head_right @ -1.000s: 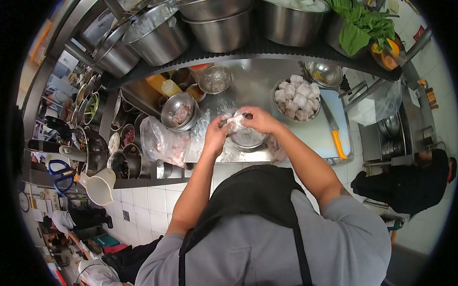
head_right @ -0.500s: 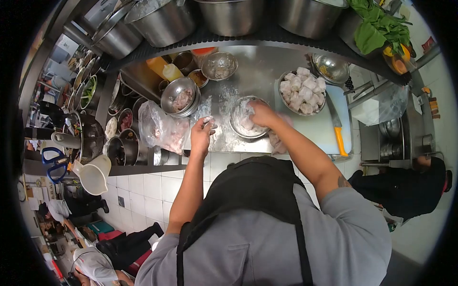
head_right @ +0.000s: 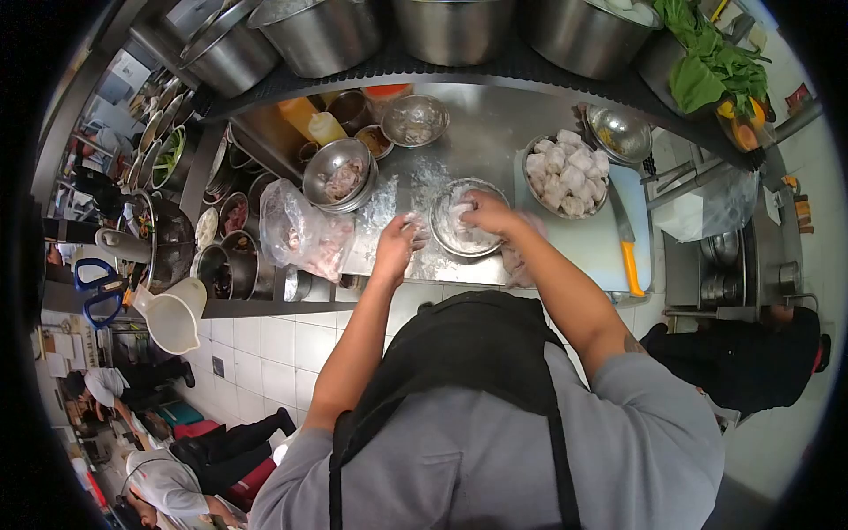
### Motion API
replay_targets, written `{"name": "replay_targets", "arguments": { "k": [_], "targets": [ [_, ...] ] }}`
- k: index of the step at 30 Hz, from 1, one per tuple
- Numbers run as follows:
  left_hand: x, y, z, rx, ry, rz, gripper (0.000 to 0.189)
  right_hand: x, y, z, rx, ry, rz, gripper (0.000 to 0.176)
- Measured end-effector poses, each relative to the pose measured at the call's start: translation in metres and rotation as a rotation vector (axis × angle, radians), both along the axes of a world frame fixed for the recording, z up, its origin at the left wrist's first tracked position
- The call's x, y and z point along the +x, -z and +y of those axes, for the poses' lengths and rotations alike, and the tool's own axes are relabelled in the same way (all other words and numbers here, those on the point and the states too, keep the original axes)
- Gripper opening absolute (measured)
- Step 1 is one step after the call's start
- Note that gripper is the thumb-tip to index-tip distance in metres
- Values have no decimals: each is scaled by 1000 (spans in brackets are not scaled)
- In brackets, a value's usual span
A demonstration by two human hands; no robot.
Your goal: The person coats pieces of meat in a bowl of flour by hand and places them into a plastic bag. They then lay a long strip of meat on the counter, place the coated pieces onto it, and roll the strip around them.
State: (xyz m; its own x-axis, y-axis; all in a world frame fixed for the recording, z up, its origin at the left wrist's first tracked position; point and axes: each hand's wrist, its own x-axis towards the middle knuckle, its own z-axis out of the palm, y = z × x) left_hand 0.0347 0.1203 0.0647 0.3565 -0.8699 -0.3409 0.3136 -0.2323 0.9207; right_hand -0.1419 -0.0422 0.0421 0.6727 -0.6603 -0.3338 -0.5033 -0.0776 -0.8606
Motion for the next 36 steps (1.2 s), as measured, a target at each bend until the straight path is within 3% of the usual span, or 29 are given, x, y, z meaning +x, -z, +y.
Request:
{"name": "replay_targets", "arguments": {
  "k": [2,5,7,9,14,18,21,24,27,30,33,36],
  "targets": [
    [-2,9,-13,78,62,194,29,-6,2,-2,385,107,-220,52],
    [-14,2,-33,9,44,634,30,-11,6,-5,617,68,-630,49],
    [-19,2,-39,-175,111,694,32,-9,-4,-4,640,-51,-686,51],
    [-22,0,-42,-145,25,590,34,-2,-2,-6,433,-97,-583,55],
    [-3,8,-36,-198,-95,621,33,9,-15,11,10,-101,-435,58],
    [11,0,-24,-108,-69,337,29,31,-26,30,-223,-91,-216,58],
    [20,4,-19,-77,-82,263,27,45,-22,34,-177,-81,-209,54],
    [28,1,-14,-17,-152,132,26,56,-24,35,140,-11,-297,52],
    [37,-1,-9,-27,-135,63,24,66,-19,37,115,-59,-367,50],
    [44,6,-5,-55,-16,-257,26,71,-37,45,214,32,-288,49],
    [39,4,-2,-155,-107,15,30,81,-9,48,300,92,-506,47],
    [35,-9,4,-102,-150,305,34,83,-2,50,292,59,-419,46]
  ]
}}
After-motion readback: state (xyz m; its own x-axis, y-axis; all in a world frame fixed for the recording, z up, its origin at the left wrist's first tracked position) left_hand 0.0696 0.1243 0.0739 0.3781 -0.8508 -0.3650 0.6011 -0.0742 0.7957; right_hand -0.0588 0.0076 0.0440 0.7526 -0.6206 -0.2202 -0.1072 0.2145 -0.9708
